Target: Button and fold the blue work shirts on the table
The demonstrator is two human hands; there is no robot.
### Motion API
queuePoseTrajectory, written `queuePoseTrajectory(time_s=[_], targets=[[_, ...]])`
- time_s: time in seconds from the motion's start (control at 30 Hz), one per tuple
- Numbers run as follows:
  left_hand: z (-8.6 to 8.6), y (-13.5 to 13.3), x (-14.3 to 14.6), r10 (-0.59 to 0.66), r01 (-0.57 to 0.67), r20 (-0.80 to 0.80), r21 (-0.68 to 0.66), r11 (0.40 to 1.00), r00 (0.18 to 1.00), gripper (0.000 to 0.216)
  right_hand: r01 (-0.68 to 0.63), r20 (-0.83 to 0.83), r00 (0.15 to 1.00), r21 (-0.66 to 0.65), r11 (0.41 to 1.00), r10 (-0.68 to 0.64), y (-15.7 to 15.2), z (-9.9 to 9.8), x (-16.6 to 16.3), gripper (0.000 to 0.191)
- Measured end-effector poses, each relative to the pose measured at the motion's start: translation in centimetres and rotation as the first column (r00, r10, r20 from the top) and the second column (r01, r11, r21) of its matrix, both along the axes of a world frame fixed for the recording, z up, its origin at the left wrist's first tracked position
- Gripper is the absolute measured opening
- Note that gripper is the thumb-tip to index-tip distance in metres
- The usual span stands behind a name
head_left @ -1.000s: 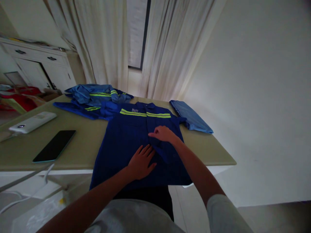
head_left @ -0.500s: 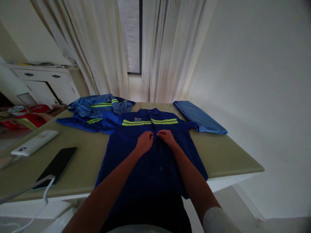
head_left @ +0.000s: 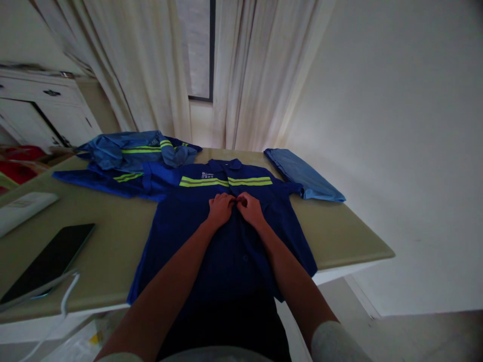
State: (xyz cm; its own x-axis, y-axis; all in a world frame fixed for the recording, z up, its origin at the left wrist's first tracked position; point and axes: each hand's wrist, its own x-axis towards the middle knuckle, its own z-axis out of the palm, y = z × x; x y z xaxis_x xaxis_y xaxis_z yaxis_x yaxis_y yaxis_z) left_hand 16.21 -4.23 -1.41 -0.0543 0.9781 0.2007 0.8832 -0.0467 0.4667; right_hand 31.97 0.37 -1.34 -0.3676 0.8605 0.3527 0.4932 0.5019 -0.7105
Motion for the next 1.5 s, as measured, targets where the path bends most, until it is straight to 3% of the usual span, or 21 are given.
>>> queuePoseTrajectory(time_s=[0.1, 0.3, 0.63, 0.83, 1.0, 1.23, 1.4, 1.5], targets=[[-0.1, 0.2, 0.1, -0.002, 0.002, -0.014, -0.016, 1.000, 1.000, 0.037, 0.083, 0.084, 0.993, -0.006, 0.997, -0.082, -0.2, 0.1, 0.1, 0.012], [0.0, 0.2, 0.1, -0.013, 0.013, 0.029, 0.004, 1.000, 0.999, 0.039, 0.118, 0.310, 0.940, 0.096, 0.988, -0.143, -0.8, 0.5, -0.4, 0.011], [0.7, -0.7, 0.9, 0.040, -0.037, -0.071, 0.037, 0.999, 0.997, 0.029, 0.156, 0.355, 0.916, 0.114, 0.981, -0.187, -1.3, 1.0, -0.6, 0.013], [0.6, -0.3, 0.8, 0.028, -0.024, -0.081, 0.049, 0.999, 0.996, 0.028, 0.281, 0.405, 0.872, 0.046, 0.959, -0.275, -1.7, 1.4, -1.1, 0.014], [0.7, -0.6, 1.0, 0.011, -0.001, -0.109, 0.088, 0.996, 0.994, 0.030, 0.312, 0.467, 0.836, 0.030, 0.950, -0.289, -2.1, 1.8, -1.5, 0.015], [0.4, -0.9, 0.9, 0.047, -0.038, -0.117, 0.076, 0.996, 0.992, 0.025, 0.259, 0.500, 0.817, 0.128, 0.957, -0.288, -1.9, 1.5, -1.6, 0.014], [0.5, -0.6, 0.6, 0.017, -0.014, -0.093, 0.039, 0.999, 0.995, 0.027, 0.075, 0.448, 0.884, 0.143, 0.987, -0.132, -1.1, 1.4, -0.6, 0.011], [0.5, -0.4, 0.3, 0.006, -0.005, -0.065, 0.020, 1.000, 0.998, 0.028, 0.047, 0.374, 0.924, 0.109, 0.993, -0.085, -0.7, 1.1, -0.2, 0.010]])
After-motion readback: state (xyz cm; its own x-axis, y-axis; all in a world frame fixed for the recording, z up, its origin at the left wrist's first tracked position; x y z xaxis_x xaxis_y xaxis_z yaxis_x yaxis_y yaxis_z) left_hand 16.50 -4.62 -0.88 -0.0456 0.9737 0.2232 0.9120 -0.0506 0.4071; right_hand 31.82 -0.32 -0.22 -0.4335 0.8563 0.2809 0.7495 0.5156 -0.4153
